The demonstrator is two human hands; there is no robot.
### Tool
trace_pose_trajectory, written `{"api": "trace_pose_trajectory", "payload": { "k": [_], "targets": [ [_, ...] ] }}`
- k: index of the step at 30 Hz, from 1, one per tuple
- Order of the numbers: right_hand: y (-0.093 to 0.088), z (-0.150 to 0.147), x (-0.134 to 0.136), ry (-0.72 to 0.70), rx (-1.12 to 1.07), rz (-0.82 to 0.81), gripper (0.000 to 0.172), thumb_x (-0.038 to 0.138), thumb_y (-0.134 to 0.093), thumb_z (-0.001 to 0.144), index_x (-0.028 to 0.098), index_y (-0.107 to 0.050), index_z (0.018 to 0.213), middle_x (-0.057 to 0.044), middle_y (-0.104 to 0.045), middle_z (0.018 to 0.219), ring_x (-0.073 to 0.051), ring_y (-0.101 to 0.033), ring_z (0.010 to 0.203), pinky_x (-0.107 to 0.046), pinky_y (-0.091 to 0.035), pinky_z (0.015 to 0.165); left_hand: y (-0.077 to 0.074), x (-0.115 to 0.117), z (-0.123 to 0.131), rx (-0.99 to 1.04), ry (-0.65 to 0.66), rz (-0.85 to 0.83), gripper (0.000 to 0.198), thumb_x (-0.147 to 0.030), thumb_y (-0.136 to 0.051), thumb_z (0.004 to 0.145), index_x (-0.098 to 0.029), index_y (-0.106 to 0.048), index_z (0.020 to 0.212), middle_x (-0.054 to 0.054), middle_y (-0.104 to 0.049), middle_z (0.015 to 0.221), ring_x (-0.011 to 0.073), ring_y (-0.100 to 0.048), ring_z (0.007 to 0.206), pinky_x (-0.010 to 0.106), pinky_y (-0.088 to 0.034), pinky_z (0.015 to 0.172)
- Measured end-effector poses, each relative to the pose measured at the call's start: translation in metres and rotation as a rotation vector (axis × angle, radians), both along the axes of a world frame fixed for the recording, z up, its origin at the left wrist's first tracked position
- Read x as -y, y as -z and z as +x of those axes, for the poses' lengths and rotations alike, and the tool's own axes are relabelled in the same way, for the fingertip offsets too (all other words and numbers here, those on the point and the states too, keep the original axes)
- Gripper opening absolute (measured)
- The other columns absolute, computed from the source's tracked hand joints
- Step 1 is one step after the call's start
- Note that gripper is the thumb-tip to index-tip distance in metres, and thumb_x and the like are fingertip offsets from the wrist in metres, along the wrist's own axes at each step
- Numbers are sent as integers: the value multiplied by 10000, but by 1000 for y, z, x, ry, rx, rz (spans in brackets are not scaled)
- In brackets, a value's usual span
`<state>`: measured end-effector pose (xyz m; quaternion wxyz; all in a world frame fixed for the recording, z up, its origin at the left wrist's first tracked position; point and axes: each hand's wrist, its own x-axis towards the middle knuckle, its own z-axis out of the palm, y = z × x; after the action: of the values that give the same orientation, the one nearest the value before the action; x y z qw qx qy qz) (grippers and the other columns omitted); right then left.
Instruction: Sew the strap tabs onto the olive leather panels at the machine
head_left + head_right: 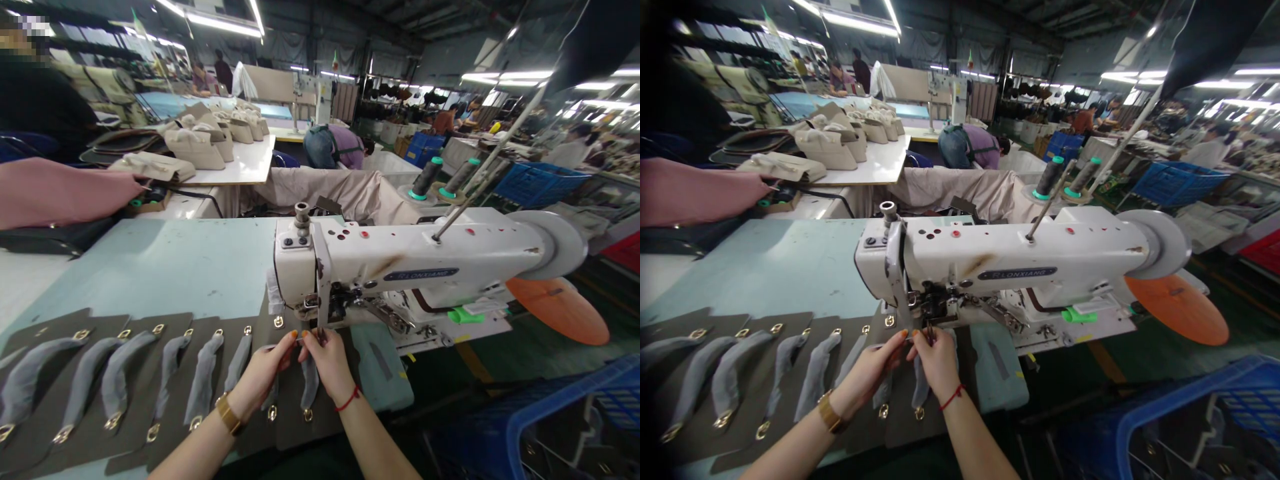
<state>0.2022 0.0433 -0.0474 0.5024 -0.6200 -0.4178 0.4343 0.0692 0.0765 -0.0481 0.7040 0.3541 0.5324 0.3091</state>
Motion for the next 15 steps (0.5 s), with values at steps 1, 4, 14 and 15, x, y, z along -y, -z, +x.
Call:
{"api": "trace_pose_trajectory", "payload": {
  "k": [1,4,14,15],
  "targets": [
    [1,0,-2,-3,7,0,399,357,-552,867,166,-578,518,-10,-614,505,-113,-500,471,-200,-346,486,0,-2,0,10,13,1,481,-605,-734,604,-141,-622,545,-23,-496,545,123,-434,544,230,-341,529],
    [2,1,-8,-6,23,-1,420,360,-547,872,161,-596,505,-14,-619,503,-113,-507,471,-203,-351,499,2,-8,0,-9,10,17,478,-601,-728,621,-142,-613,553,-18,-492,569,127,-424,569,229,-342,540],
    [-2,3,-3,-3,-49,-20,327,410,-536,882,132,-687,803,-19,-643,529,-124,-567,499,-194,-409,526,0,-28,-3,-187,77,153,552,-678,-632,657,-190,-449,476,-52,-358,499,120,-294,534,258,-233,518],
    [-2,3,-1,-3,-67,-28,330,418,-542,877,130,-683,800,-17,-639,524,-120,-560,489,-191,-407,518,0,-29,-3,-219,76,163,557,-689,-626,652,-192,-445,478,-52,-358,496,122,-294,536,259,-230,520]
  ]
}}
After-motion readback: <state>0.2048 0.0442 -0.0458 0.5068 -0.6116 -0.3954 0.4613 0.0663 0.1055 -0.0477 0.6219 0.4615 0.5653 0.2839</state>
